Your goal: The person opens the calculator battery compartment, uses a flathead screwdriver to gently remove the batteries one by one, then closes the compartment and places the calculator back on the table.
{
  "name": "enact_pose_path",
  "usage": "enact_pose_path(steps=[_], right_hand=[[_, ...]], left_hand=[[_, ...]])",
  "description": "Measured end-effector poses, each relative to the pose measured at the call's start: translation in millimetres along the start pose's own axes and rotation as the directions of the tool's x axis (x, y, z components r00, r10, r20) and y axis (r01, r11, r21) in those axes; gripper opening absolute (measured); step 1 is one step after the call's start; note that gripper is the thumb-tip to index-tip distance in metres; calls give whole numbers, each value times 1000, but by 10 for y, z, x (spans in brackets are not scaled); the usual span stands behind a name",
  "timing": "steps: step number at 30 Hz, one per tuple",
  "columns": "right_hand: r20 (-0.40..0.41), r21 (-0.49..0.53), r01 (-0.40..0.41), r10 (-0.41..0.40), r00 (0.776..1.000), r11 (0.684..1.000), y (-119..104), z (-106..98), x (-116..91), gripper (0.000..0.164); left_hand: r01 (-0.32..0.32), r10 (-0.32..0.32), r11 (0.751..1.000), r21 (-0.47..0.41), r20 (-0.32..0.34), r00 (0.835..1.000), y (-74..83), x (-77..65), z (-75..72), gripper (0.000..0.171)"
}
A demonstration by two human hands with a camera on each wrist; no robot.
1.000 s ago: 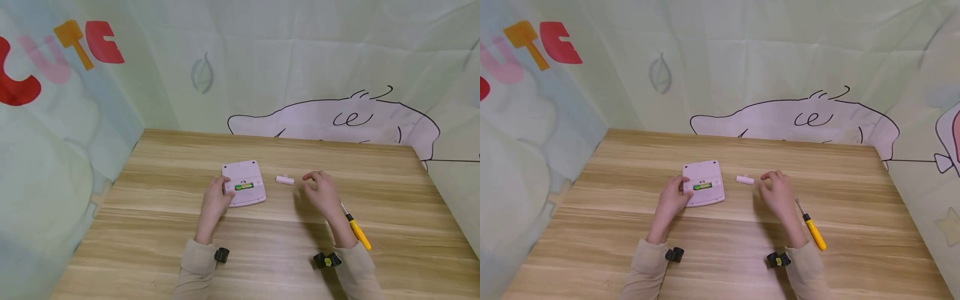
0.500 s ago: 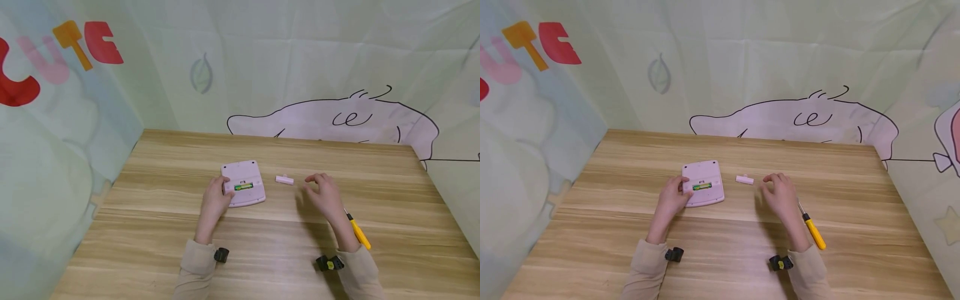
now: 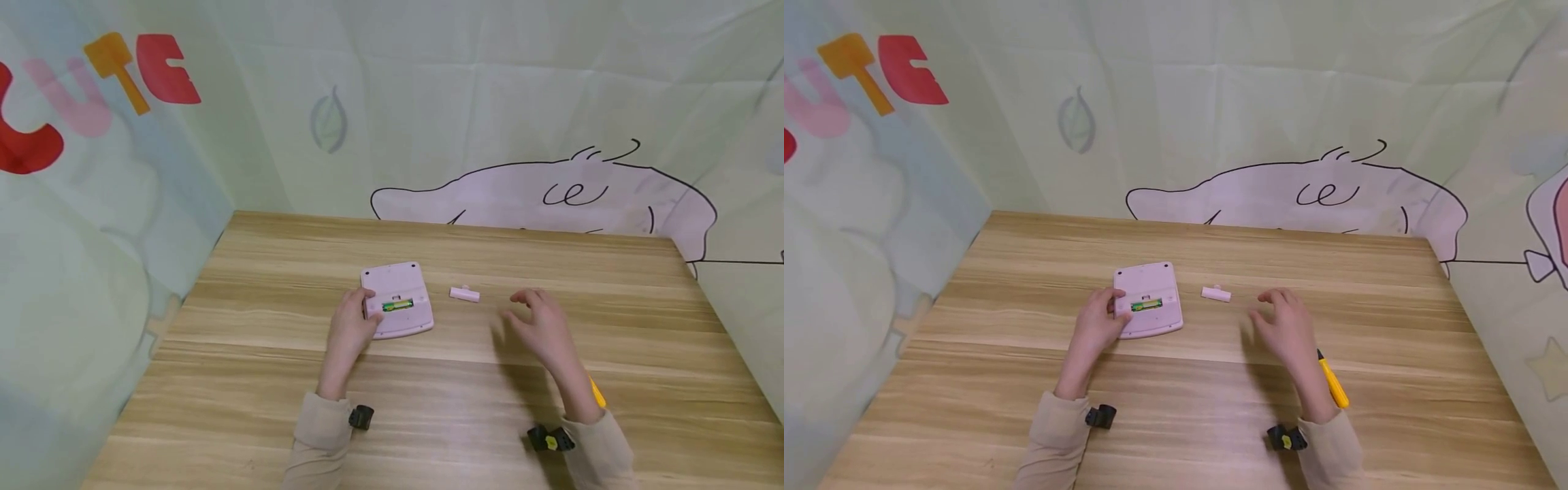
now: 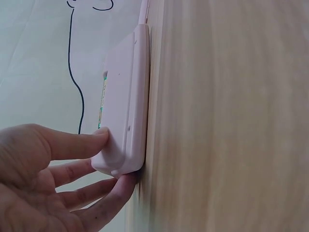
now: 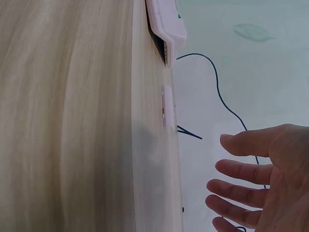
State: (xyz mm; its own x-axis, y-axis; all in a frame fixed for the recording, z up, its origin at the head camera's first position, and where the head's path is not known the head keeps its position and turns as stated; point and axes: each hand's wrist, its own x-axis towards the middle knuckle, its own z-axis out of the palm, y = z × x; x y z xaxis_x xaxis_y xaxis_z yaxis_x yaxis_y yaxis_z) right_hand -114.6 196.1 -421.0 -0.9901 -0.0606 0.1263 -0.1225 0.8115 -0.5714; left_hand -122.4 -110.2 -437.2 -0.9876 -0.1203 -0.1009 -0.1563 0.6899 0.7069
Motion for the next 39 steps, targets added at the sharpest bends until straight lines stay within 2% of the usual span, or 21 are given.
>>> enact_pose_path(steps=[23,34,39], right_hand=[[79,-57,-80,84,993,995,165,-214,-201,41],[119,-15,-172,173,978,985,255,-293,-302,45],[92,0,-191,190,977,982,310,-305,-356,43]], left_hand=[[10,-10,1000,-7,2,1000,12,-4,-7,41],[1,-1,1000,1,-1,1000,7,-4,-8,41],[-6,6,1000,2,1,1000,14,-6,-12,41]])
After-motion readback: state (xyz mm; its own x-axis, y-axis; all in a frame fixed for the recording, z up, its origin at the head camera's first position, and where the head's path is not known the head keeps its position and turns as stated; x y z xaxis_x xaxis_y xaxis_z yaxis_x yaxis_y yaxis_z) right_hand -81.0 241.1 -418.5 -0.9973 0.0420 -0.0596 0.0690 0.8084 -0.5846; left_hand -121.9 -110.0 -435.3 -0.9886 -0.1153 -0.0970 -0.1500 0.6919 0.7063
